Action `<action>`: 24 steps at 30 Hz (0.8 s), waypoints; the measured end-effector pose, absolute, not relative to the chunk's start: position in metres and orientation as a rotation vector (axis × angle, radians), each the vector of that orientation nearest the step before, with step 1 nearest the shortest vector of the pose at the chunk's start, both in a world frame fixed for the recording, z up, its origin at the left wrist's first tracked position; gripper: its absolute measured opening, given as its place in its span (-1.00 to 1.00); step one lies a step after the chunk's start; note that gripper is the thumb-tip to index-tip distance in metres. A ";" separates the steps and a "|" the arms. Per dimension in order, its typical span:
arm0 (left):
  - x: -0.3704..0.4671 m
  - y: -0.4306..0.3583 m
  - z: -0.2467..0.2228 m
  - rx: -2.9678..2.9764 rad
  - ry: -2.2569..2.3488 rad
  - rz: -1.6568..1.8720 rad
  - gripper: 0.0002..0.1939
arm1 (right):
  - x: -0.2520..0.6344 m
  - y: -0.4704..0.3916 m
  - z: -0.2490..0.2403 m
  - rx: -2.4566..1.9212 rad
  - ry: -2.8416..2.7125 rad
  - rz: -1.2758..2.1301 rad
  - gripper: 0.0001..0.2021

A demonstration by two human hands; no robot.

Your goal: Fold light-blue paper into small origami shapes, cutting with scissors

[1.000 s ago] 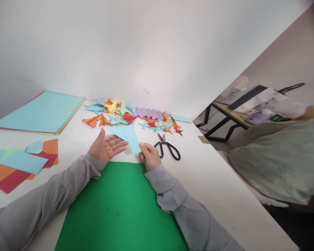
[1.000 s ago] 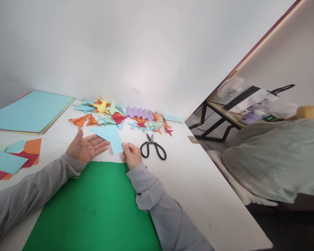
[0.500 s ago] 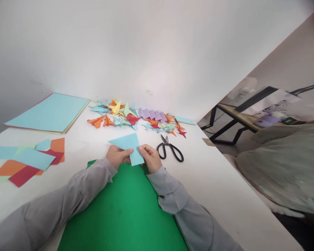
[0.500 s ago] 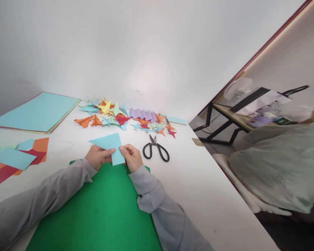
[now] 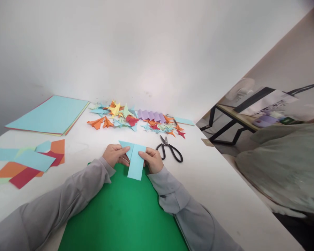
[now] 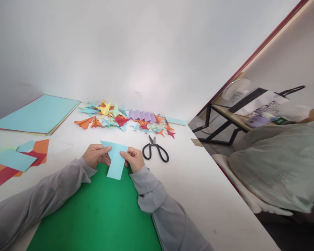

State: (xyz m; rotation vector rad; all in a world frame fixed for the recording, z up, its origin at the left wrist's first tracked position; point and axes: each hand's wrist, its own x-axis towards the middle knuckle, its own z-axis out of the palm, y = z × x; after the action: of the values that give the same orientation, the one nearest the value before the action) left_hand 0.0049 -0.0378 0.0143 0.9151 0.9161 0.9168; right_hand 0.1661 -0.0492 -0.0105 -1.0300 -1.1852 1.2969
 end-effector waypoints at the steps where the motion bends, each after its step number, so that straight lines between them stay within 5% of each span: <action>1: 0.005 -0.038 0.015 0.921 0.927 0.905 -0.65 | 0.166 -0.049 -0.010 -1.032 -1.185 1.300 -0.72; 24: 0.001 -0.036 0.020 0.955 0.930 1.128 -0.71 | 0.166 -0.048 -0.011 -1.047 -1.141 1.351 -0.74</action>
State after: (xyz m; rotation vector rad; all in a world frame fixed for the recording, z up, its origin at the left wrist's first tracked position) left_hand 0.0007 -0.0356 0.0195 0.9553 0.9299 1.1281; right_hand 0.1657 -0.0481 -0.0108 -1.0474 -1.1411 1.3506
